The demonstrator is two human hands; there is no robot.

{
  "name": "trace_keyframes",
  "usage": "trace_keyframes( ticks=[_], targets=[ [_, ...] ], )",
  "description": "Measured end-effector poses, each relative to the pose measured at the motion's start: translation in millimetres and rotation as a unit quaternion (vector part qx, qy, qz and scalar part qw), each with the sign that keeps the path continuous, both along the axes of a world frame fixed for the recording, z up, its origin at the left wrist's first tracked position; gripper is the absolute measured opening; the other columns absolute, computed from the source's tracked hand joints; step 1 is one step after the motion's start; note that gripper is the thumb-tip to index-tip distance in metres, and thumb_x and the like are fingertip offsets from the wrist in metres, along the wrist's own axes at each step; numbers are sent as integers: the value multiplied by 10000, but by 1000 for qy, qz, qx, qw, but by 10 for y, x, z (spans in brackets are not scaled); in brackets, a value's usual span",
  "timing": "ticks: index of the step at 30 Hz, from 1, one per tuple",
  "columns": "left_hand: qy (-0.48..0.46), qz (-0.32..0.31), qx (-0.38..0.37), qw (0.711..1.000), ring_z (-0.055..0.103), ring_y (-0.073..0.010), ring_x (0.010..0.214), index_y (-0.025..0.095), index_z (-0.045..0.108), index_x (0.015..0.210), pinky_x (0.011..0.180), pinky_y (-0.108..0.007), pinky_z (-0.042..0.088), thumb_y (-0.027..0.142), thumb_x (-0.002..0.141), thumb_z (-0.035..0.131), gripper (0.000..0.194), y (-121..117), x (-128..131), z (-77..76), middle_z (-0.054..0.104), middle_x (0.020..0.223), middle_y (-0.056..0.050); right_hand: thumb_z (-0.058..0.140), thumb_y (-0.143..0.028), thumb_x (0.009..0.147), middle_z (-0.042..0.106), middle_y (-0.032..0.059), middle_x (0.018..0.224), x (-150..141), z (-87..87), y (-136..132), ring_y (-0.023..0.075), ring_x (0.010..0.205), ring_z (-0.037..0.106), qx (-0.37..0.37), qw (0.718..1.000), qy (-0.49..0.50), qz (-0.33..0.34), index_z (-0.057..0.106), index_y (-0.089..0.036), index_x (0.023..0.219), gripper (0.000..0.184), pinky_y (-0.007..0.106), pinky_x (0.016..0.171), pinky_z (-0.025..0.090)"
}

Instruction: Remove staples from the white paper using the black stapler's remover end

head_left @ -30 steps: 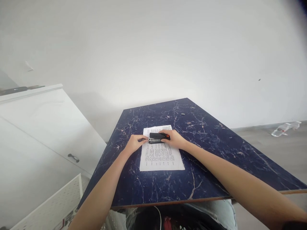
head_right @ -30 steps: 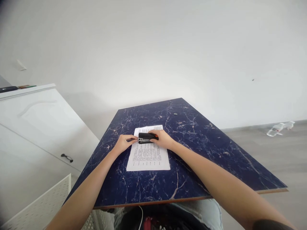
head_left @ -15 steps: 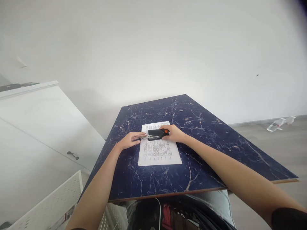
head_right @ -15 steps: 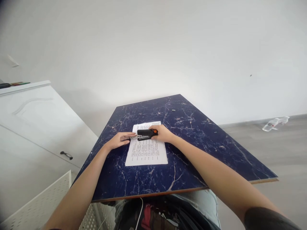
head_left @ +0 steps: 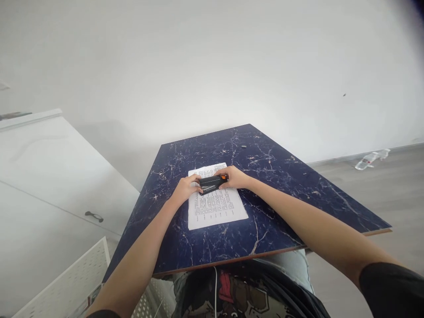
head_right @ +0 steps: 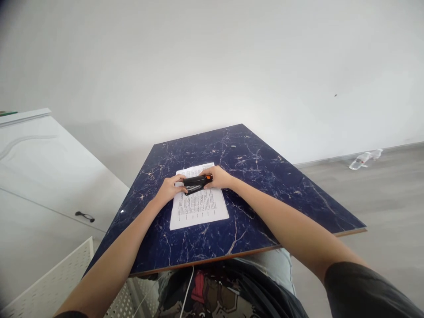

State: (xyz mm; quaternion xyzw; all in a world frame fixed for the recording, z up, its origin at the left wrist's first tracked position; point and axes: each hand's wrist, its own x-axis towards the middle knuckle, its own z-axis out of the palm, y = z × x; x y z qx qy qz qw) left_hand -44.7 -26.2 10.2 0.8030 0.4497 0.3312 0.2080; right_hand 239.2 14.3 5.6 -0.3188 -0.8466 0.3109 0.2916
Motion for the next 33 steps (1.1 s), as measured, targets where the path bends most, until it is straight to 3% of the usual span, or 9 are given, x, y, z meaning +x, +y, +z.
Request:
trace_keyframes(
  ticks=[4,8,12,15,18,21,24,28,33],
  targets=[
    [20,0,8,1000,741,-274,1013,271,754,1019,982,-399,528,236,687,843,346,18,-16,6,796,985,-20,878,-227,634,778,-3,909,-28,17,-33,201,845,708,4,1000,-12,-4,791,-219,1103,477,303,811,504],
    [1,-29,5,1000,730,-269,1022,246,758,1078,990,-405,529,340,680,878,426,28,-117,53,787,1073,-56,844,-354,760,768,67,1155,-154,75,-187,244,1035,706,72,997,-17,-1,733,-230,1229,497,364,931,508],
    [-50,37,29,998,726,-249,959,215,726,1070,933,-401,538,453,844,752,329,49,-211,67,791,1032,-79,776,-464,861,722,113,1286,-358,119,-340,278,1144,677,128,991,-25,-22,648,-232,1355,560,404,962,515],
    [-70,114,32,991,721,-229,877,202,701,996,842,-368,547,493,966,580,316,99,-241,11,787,956,-75,774,-369,873,758,98,1199,-430,119,-349,276,1036,714,133,986,-96,-30,672,-237,1304,463,382,870,539],
    [-44,140,22,989,721,-242,929,207,690,1018,859,-376,551,448,975,550,281,158,-262,-74,778,990,-79,782,-314,864,776,79,1155,-419,100,-308,282,1012,724,135,982,-128,-42,712,-245,1226,374,373,849,535],
    [73,164,43,983,679,-293,1130,213,702,1114,1033,-456,505,326,944,567,245,186,-292,-137,746,1188,-114,790,-295,861,772,64,1185,-383,71,-286,274,1060,717,130,986,-96,-40,712,-259,1250,399,366,885,526],
    [192,215,37,957,498,-380,1406,203,664,1292,1184,-599,351,320,950,562,375,178,-316,-157,587,1483,-173,830,-325,824,777,51,1163,-346,61,-283,250,1046,715,108,991,-58,-52,718,-257,1245,441,341,883,518],
    [218,256,-30,941,360,-411,1513,196,544,1462,1176,-739,261,329,1036,398,469,168,-335,-149,445,1610,-198,855,-407,782,791,38,1002,-297,109,-255,218,903,713,71,991,-90,-67,765,-250,1096,362,297,765,489],
    [228,253,-40,939,360,-397,1520,170,566,1430,1188,-727,258,234,1019,385,454,184,-370,-169,451,1603,-205,859,-471,744,751,30,825,-272,170,-214,208,779,666,83,980,-159,-86,761,-232,922,314,284,650,399]
  ],
)
